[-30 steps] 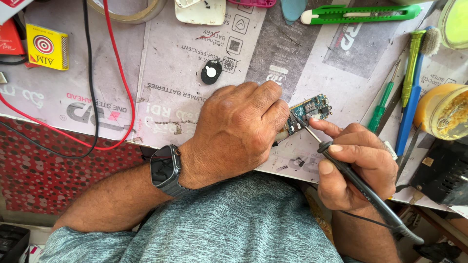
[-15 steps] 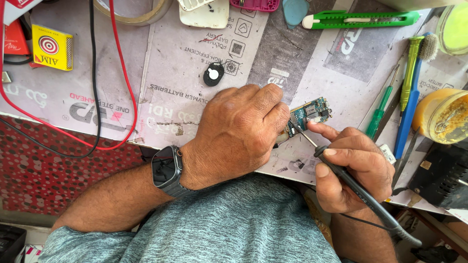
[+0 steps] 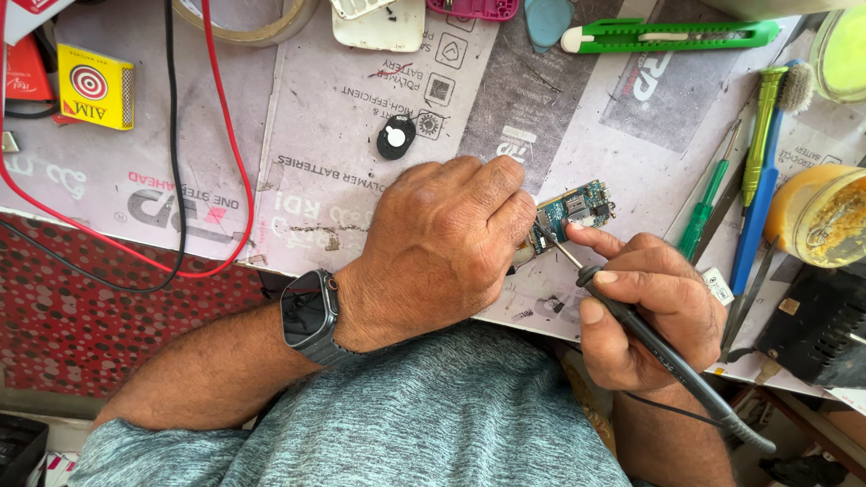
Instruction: The person tests a small electronic component with multimeter probes, then uses a soldering iron to work on a circuit board. They dip the soldering iron tip into a container of flux and continue soldering various points on the board.
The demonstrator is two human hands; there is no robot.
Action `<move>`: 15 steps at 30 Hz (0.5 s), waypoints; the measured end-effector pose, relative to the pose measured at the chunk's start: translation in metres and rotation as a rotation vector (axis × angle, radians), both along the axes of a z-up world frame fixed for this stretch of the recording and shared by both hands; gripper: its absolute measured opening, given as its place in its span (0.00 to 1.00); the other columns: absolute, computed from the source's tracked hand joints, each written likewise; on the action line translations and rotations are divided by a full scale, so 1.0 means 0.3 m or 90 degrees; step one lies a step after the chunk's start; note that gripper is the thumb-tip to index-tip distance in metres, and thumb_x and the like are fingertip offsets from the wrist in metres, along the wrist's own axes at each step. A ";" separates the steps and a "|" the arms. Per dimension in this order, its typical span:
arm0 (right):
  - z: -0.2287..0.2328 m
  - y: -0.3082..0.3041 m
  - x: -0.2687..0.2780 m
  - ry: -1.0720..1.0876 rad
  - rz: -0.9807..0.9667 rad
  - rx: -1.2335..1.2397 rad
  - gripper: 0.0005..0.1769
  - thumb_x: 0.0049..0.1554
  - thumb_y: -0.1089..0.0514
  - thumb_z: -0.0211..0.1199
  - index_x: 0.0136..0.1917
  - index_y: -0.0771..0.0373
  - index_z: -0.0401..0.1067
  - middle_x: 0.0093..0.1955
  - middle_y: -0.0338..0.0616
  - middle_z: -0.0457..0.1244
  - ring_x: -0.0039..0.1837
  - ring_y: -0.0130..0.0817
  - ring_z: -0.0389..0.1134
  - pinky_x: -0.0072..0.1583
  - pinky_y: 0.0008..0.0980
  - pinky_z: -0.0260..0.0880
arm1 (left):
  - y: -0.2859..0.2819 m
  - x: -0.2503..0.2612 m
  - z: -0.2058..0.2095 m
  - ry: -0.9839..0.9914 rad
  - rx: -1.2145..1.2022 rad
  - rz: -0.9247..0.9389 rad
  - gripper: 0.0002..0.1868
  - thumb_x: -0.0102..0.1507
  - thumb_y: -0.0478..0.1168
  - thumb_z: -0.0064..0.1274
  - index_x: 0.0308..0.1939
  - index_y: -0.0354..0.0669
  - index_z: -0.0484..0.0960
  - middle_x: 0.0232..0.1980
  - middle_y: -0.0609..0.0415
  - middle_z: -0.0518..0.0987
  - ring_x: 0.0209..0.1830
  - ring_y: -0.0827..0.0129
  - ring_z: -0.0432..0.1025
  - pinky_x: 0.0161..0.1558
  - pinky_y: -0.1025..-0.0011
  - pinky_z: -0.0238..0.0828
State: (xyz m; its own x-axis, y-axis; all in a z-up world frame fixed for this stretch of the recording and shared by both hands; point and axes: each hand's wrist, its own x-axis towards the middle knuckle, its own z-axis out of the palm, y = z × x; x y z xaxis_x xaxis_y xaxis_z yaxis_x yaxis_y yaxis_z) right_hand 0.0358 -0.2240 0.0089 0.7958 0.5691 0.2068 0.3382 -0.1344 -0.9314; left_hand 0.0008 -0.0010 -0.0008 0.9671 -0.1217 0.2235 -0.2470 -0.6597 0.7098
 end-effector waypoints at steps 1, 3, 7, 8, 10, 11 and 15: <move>-0.002 -0.001 -0.002 0.003 -0.005 0.005 0.09 0.59 0.67 0.59 0.52 0.70 0.63 0.38 0.47 0.61 0.37 0.24 0.61 0.63 0.53 0.80 | 0.001 0.000 -0.001 -0.003 0.000 0.000 0.04 0.61 0.34 0.55 0.35 0.38 0.76 0.40 0.52 0.70 0.36 0.63 0.71 0.36 0.63 0.68; -0.005 -0.003 -0.008 0.008 -0.014 0.017 0.10 0.59 0.67 0.59 0.53 0.70 0.64 0.38 0.48 0.61 0.38 0.24 0.62 0.62 0.51 0.80 | 0.000 -0.001 -0.002 -0.005 -0.001 0.001 0.04 0.61 0.35 0.55 0.36 0.38 0.77 0.40 0.52 0.70 0.36 0.63 0.71 0.36 0.63 0.68; -0.008 -0.009 -0.007 0.029 -0.020 0.019 0.10 0.58 0.67 0.59 0.53 0.70 0.64 0.38 0.47 0.61 0.38 0.24 0.61 0.61 0.52 0.80 | -0.001 -0.001 -0.001 -0.003 0.001 0.003 0.04 0.61 0.34 0.55 0.36 0.38 0.76 0.40 0.52 0.70 0.37 0.63 0.71 0.37 0.63 0.68; -0.007 -0.008 -0.008 0.030 -0.020 0.020 0.09 0.58 0.67 0.59 0.53 0.70 0.64 0.38 0.47 0.61 0.38 0.24 0.61 0.62 0.52 0.80 | -0.001 0.000 -0.001 -0.001 0.002 0.003 0.04 0.61 0.34 0.55 0.36 0.38 0.76 0.40 0.52 0.70 0.37 0.63 0.71 0.37 0.63 0.68; -0.006 -0.006 -0.007 0.029 -0.019 0.023 0.09 0.58 0.67 0.58 0.53 0.71 0.64 0.38 0.47 0.61 0.38 0.24 0.61 0.61 0.51 0.80 | 0.000 0.001 -0.002 -0.002 0.001 0.000 0.04 0.61 0.35 0.55 0.36 0.38 0.76 0.40 0.51 0.70 0.37 0.63 0.71 0.37 0.63 0.68; -0.007 -0.005 -0.005 0.026 -0.018 0.025 0.09 0.58 0.67 0.58 0.53 0.71 0.64 0.38 0.47 0.61 0.38 0.24 0.61 0.61 0.51 0.80 | 0.000 0.000 -0.002 -0.002 -0.001 -0.001 0.05 0.61 0.35 0.56 0.36 0.38 0.76 0.40 0.51 0.70 0.37 0.63 0.71 0.37 0.63 0.68; -0.010 -0.001 -0.008 0.031 -0.027 0.035 0.09 0.58 0.66 0.59 0.52 0.70 0.64 0.37 0.46 0.61 0.38 0.23 0.60 0.61 0.51 0.80 | 0.002 0.001 -0.001 -0.003 0.006 -0.001 0.05 0.61 0.36 0.56 0.36 0.38 0.76 0.40 0.51 0.70 0.37 0.63 0.72 0.37 0.63 0.68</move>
